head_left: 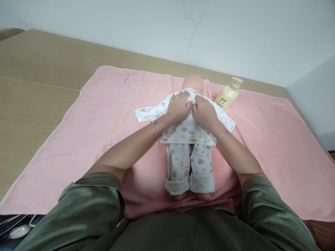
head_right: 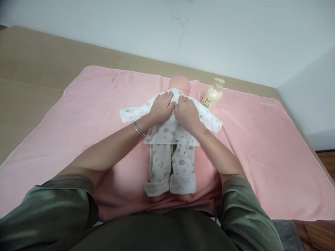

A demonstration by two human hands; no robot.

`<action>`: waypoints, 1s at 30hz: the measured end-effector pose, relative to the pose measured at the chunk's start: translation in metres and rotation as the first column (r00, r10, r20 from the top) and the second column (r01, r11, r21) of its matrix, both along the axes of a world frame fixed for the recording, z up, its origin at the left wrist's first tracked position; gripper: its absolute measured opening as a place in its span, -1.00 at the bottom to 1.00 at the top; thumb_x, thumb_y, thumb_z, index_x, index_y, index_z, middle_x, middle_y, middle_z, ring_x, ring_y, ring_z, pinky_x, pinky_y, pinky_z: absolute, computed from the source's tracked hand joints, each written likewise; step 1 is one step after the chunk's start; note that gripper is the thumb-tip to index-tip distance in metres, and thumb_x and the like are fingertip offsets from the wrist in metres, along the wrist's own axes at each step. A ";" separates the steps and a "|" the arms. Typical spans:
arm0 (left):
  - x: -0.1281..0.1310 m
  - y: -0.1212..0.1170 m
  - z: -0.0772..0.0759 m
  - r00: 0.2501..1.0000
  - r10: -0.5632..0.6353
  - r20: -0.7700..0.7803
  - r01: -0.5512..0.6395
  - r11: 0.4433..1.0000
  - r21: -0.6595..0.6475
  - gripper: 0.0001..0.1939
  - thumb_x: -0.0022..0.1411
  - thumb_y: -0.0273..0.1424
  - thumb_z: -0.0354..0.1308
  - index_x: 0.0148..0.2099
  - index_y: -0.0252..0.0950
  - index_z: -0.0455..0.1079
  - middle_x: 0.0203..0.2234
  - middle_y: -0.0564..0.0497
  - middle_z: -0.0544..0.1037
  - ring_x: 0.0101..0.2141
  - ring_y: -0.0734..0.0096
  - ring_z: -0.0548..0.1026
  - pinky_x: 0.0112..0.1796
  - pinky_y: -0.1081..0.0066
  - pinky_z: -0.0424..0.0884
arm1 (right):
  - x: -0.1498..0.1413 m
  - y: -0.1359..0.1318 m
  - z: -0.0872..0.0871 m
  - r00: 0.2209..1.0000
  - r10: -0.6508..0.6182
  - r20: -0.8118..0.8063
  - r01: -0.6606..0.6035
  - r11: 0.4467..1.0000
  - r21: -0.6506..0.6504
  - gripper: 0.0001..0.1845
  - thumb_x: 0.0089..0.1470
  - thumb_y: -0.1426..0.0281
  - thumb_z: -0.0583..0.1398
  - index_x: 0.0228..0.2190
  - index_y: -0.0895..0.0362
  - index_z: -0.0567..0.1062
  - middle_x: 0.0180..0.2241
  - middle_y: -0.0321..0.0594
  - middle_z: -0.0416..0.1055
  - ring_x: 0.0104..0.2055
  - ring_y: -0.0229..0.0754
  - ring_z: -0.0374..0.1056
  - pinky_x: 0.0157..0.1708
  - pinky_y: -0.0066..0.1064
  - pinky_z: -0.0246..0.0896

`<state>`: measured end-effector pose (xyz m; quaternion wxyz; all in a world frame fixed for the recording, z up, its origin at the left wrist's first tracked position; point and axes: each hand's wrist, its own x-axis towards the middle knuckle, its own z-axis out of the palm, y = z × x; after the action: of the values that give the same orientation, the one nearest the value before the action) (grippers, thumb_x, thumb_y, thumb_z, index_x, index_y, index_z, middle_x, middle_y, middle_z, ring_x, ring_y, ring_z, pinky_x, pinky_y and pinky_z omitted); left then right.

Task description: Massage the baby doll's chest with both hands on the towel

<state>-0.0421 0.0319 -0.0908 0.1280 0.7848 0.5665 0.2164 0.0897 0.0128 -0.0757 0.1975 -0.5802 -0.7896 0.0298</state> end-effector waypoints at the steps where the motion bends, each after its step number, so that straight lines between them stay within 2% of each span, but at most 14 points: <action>1: 0.000 0.000 -0.001 1.000 0.003 0.003 -0.003 1.000 0.003 -0.41 0.35 -0.36 -0.24 0.34 -0.52 0.13 0.33 -0.25 0.23 0.34 0.09 0.16 0.34 0.04 0.01 | 0.000 0.001 -0.001 1.000 0.010 -0.010 -0.010 1.000 0.005 -0.54 0.19 0.46 -0.08 0.01 0.33 0.42 0.09 0.18 0.45 0.18 0.13 0.33 0.18 0.04 0.22; 6: 0.003 -0.004 0.000 1.000 0.007 0.004 -0.007 1.000 0.003 -0.40 0.34 -0.37 -0.24 0.34 -0.52 0.12 0.33 -0.27 0.23 0.34 0.07 0.15 0.34 -0.02 -0.02 | 0.006 0.014 -0.006 1.000 0.002 -0.020 -0.003 0.999 -0.039 -0.40 0.20 0.41 -0.09 0.19 0.45 0.27 0.25 0.18 0.27 0.33 0.12 0.17 0.32 0.01 0.05; 11: 0.003 -0.005 0.002 1.000 0.009 0.021 -0.010 1.000 0.023 -0.42 0.33 -0.37 -0.23 0.31 -0.49 0.19 0.28 -0.27 0.32 0.31 0.07 0.22 0.33 -0.01 0.02 | 0.006 0.018 -0.007 1.000 -0.013 0.016 0.014 0.997 -0.074 -0.34 0.20 0.41 -0.10 0.23 0.54 0.19 0.29 0.22 0.19 0.37 0.14 0.09 0.37 -0.03 -0.03; 15: 0.003 -0.005 0.001 1.000 0.010 0.026 -0.011 1.000 0.015 -0.41 0.32 -0.37 -0.24 0.31 -0.50 0.18 0.29 -0.27 0.30 0.31 0.07 0.20 0.34 0.00 0.01 | 0.006 0.018 -0.009 1.000 -0.017 0.010 0.017 0.999 -0.051 -0.36 0.20 0.41 -0.10 0.22 0.49 0.22 0.28 0.19 0.22 0.37 0.13 0.11 0.35 0.02 0.01; 20: 0.001 -0.002 0.001 1.000 -0.007 0.025 0.007 1.000 -0.002 -0.39 0.32 -0.36 -0.24 0.33 -0.51 0.15 0.30 -0.26 0.29 0.31 0.08 0.20 0.34 0.02 -0.01 | 0.007 0.018 -0.008 1.000 0.002 0.024 -0.001 1.000 -0.024 -0.38 0.20 0.40 -0.11 0.19 0.50 0.24 0.24 0.25 0.27 0.32 0.14 0.18 0.31 0.01 0.07; 25: -0.002 0.002 -0.001 0.998 -0.026 0.059 0.026 1.000 0.009 -0.38 0.29 -0.32 -0.20 0.32 -0.48 0.19 0.29 -0.22 0.31 0.29 0.08 0.23 0.33 0.05 0.04 | 0.007 0.014 -0.005 0.999 0.009 0.031 -0.010 1.000 0.008 -0.42 0.21 0.40 -0.11 0.16 0.46 0.30 0.18 0.22 0.35 0.22 0.16 0.30 0.24 0.01 0.15; 30: -0.003 0.004 -0.004 0.997 -0.034 0.073 0.031 0.999 0.032 -0.41 0.27 -0.36 -0.21 0.28 -0.44 0.24 0.26 -0.21 0.35 0.26 0.10 0.28 0.30 0.04 0.10 | 0.007 0.013 -0.004 1.000 0.010 0.017 -0.010 1.000 0.008 -0.44 0.21 0.39 -0.09 0.15 0.41 0.32 0.16 0.21 0.37 0.19 0.16 0.32 0.22 0.03 0.17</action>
<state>-0.0453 0.0355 -0.0947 0.1404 0.7872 0.5452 0.2518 0.0972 0.0258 -0.0797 0.1928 -0.5755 -0.7944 0.0226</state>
